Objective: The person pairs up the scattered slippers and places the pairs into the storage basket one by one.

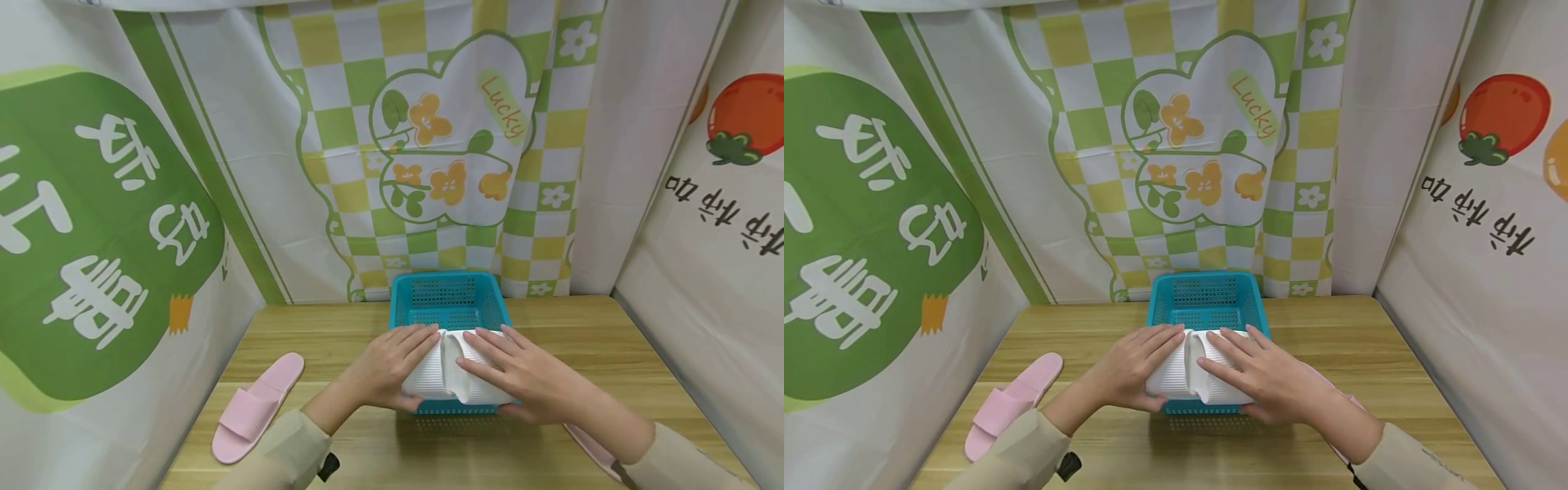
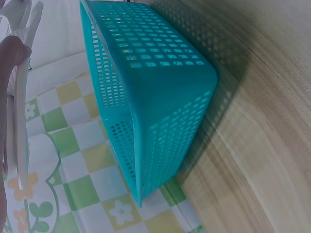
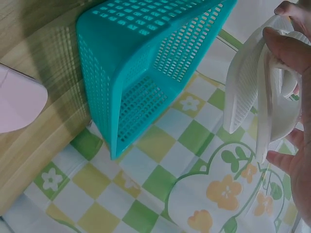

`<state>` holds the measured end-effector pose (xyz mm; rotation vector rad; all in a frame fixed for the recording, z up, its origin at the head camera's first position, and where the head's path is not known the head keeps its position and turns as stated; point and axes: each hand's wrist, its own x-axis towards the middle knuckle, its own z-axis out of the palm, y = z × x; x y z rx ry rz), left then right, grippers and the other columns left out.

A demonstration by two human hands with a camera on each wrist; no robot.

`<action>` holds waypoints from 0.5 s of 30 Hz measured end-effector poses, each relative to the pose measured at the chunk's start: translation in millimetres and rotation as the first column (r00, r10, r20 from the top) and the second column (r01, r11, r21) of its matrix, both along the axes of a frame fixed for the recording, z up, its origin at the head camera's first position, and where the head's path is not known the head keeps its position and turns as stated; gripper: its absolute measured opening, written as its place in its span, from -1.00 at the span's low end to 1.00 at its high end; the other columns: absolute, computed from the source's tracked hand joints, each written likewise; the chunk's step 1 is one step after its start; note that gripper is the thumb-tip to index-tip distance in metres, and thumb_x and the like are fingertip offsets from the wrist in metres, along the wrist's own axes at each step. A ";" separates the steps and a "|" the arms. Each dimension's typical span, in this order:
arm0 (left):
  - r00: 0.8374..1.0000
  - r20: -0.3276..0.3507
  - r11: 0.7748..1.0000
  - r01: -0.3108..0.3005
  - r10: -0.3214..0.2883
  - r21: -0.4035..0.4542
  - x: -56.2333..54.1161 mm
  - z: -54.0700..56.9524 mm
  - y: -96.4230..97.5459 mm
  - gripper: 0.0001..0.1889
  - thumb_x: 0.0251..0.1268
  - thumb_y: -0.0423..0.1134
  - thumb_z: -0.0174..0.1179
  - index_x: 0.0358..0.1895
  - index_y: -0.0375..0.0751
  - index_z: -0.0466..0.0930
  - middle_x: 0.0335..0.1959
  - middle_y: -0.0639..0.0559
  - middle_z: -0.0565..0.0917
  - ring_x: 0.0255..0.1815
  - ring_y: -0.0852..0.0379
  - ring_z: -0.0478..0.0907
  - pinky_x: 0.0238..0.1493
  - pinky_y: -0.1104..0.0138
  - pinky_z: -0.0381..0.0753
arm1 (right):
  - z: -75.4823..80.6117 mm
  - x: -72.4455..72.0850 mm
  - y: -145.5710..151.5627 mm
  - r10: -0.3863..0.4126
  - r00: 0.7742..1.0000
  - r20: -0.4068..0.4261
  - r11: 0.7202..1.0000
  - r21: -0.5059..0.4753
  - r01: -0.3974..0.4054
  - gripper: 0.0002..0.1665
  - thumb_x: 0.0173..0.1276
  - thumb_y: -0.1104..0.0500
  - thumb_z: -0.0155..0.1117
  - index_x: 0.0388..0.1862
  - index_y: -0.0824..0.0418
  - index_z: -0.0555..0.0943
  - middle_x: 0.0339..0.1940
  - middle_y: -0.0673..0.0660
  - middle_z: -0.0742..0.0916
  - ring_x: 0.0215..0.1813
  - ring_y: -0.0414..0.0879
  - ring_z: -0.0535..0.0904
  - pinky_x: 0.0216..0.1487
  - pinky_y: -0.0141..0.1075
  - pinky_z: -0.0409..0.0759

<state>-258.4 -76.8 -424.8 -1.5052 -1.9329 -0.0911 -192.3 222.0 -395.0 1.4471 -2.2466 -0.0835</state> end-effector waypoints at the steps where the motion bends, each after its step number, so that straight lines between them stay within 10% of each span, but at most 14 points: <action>1: 1.000 0.003 1.000 0.001 -0.001 0.001 -0.2 -0.2 0.0 0.16 -0.32 0.31 0.37 0.39 -0.38 0.25 0.36 -0.18 0.38 0.29 -0.07 0.40 0.31 0.16 0.34 | -0.4 0.2 0.0 0.000 1.000 -0.004 1.000 0.000 0.000 0.37 -0.27 -0.16 0.66 0.52 0.15 0.18 0.45 0.34 0.32 0.40 0.24 0.28 0.18 0.23 0.39; 15: 0.999 0.035 0.999 0.032 -0.032 0.002 -1.2 -0.5 -0.6 0.17 -0.32 0.30 0.39 0.39 -0.39 0.23 0.32 -0.21 0.42 0.29 -0.06 0.41 0.28 0.16 0.39 | -4.9 -0.3 0.4 0.023 0.996 -0.082 0.999 -0.021 -0.025 0.33 -0.28 -0.16 0.66 0.48 0.19 0.24 0.41 0.35 0.38 0.37 0.23 0.34 0.18 0.14 0.45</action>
